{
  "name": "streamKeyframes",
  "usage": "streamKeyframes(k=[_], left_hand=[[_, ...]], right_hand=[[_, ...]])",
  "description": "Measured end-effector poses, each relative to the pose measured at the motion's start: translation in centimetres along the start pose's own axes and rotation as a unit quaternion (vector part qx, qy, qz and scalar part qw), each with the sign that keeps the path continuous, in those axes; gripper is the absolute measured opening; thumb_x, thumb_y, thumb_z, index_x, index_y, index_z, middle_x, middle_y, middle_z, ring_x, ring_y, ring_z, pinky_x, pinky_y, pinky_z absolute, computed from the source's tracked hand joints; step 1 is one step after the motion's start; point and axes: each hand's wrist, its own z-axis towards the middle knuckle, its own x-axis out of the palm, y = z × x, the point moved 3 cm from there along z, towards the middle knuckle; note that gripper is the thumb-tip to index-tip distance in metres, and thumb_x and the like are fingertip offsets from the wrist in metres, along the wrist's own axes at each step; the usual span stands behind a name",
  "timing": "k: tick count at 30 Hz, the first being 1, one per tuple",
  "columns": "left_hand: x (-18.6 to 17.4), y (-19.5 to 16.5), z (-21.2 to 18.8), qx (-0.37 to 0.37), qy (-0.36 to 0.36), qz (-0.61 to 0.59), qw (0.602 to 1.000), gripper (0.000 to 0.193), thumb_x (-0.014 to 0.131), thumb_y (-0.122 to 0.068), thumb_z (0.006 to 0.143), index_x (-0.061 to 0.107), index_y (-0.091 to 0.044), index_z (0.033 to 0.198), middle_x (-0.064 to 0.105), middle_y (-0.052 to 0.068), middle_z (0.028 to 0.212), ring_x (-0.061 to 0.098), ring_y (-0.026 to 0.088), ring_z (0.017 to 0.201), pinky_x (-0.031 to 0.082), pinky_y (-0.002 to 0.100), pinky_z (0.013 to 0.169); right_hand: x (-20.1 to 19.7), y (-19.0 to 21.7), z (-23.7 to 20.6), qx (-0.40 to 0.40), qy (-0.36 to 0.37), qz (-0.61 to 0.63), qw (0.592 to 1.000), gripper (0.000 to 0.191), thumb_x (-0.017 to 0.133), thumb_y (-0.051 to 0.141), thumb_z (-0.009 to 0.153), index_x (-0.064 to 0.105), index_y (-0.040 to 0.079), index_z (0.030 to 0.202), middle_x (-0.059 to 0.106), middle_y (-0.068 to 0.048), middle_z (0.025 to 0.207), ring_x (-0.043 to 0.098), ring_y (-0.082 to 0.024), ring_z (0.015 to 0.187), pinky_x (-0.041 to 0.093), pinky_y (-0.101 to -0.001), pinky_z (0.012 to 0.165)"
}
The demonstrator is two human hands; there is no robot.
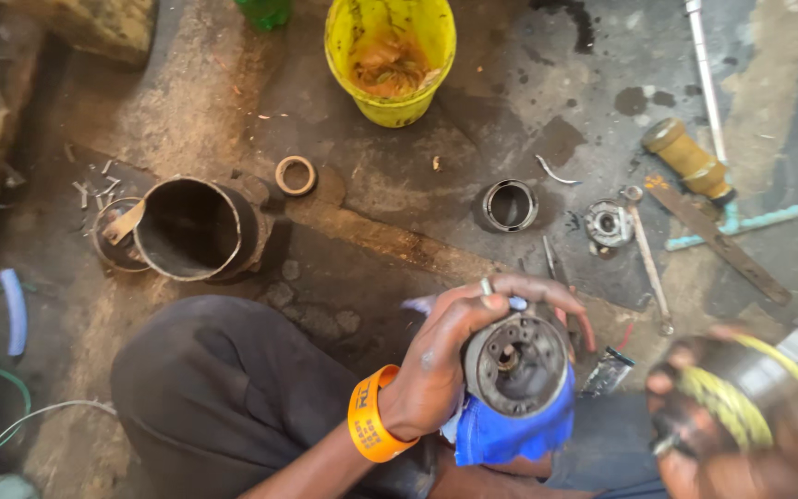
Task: The person sits on the workshop floor and works on a starter motor held in their lap over a cloth. They unscrew the solenoid terminal by hand, use pliers and a screwdriver to remove components, wipe the housing and parts with a rag, and fit the armature into the housing.
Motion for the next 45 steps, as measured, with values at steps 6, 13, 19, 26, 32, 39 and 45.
streamKeyframes(k=[6, 13, 19, 26, 32, 39, 45], left_hand=[[0.5, -0.9, -0.1, -0.018, 0.060, -0.017, 0.998, 0.056, 0.045, -0.035, 0.110, 0.061, 0.014, 0.132, 0.068, 0.022, 0.126, 0.067, 0.023, 0.106, 0.049, 0.034, 0.104], [0.6, -1.5, -0.6, -0.070, 0.075, -0.001, 0.995, 0.063, 0.045, -0.039, 0.107, 0.059, 0.014, 0.137, 0.070, 0.023, 0.114, 0.068, 0.024, 0.103, 0.048, 0.033, 0.107], [1.0, -1.1, -0.4, -0.039, 0.069, 0.024, 0.997, 0.064, 0.046, -0.040, 0.103, 0.060, 0.013, 0.136, 0.068, 0.018, 0.120, 0.064, 0.019, 0.111, 0.047, 0.029, 0.111], [1.7, -2.0, -0.1, -0.049, 0.053, 0.038, 0.997, 0.056, 0.044, -0.035, 0.104, 0.063, 0.006, 0.137, 0.070, 0.016, 0.108, 0.066, 0.021, 0.108, 0.049, 0.033, 0.104], [-2.4, 2.6, -1.6, 0.009, 0.039, 0.155, 0.987, 0.051, 0.043, -0.033, 0.106, 0.067, 0.003, 0.132, 0.070, 0.012, 0.119, 0.064, 0.017, 0.113, 0.048, 0.029, 0.108], [-9.7, 5.6, 10.6, 0.143, 0.040, 0.336, 0.930, 0.043, 0.052, -0.028, 0.103, 0.068, 0.003, 0.128, 0.072, 0.010, 0.123, 0.066, 0.018, 0.116, 0.049, 0.032, 0.103], [-10.2, 8.7, 4.6, 0.031, -0.037, 0.147, 0.988, 0.055, 0.052, -0.027, 0.093, 0.063, 0.005, 0.136, 0.073, 0.013, 0.126, 0.067, 0.018, 0.115, 0.047, 0.030, 0.105]], right_hand=[[-6.9, -6.1, 4.7, 0.162, -0.056, -0.284, 0.944, 0.061, 0.064, 0.034, 0.103, 0.055, -0.013, 0.140, 0.071, -0.017, 0.118, 0.062, -0.024, 0.090, 0.047, -0.0293, 0.071], [-6.9, -11.1, 3.1, -0.073, 0.221, -0.565, 0.791, 0.095, 0.068, 0.047, 0.089, 0.029, -0.003, 0.159, 0.042, -0.020, 0.156, 0.038, -0.036, 0.146, 0.029, -0.0465, 0.121], [-8.3, -11.7, 2.2, 0.002, 0.187, -0.550, 0.814, 0.092, 0.057, 0.054, 0.097, 0.022, -0.001, 0.162, 0.025, -0.021, 0.168, 0.015, -0.036, 0.159, 0.009, -0.0495, 0.127], [-1.3, -8.7, 7.9, 0.085, 0.078, -0.775, 0.621, 0.037, 0.067, 0.035, 0.081, 0.072, 0.004, 0.099, 0.077, -0.018, 0.095, 0.075, -0.037, 0.099, 0.056, -0.0455, 0.080], [-1.5, -11.5, 12.5, 0.080, 0.127, -0.853, 0.499, 0.043, 0.079, 0.048, 0.082, 0.072, 0.009, 0.098, 0.072, -0.019, 0.093, 0.071, -0.037, 0.092, 0.053, -0.0460, 0.080], [-1.5, -13.1, 16.2, 0.229, 0.077, -0.858, 0.454, 0.064, 0.070, 0.057, 0.092, 0.053, 0.020, 0.142, 0.071, -0.019, 0.115, 0.068, -0.036, 0.111, 0.053, -0.0492, 0.097], [-5.1, -9.6, 10.8, 0.076, -0.002, -0.693, 0.717, 0.049, 0.078, 0.031, 0.085, 0.066, 0.014, 0.129, 0.075, -0.009, 0.110, 0.073, -0.026, 0.101, 0.060, -0.0379, 0.082]])
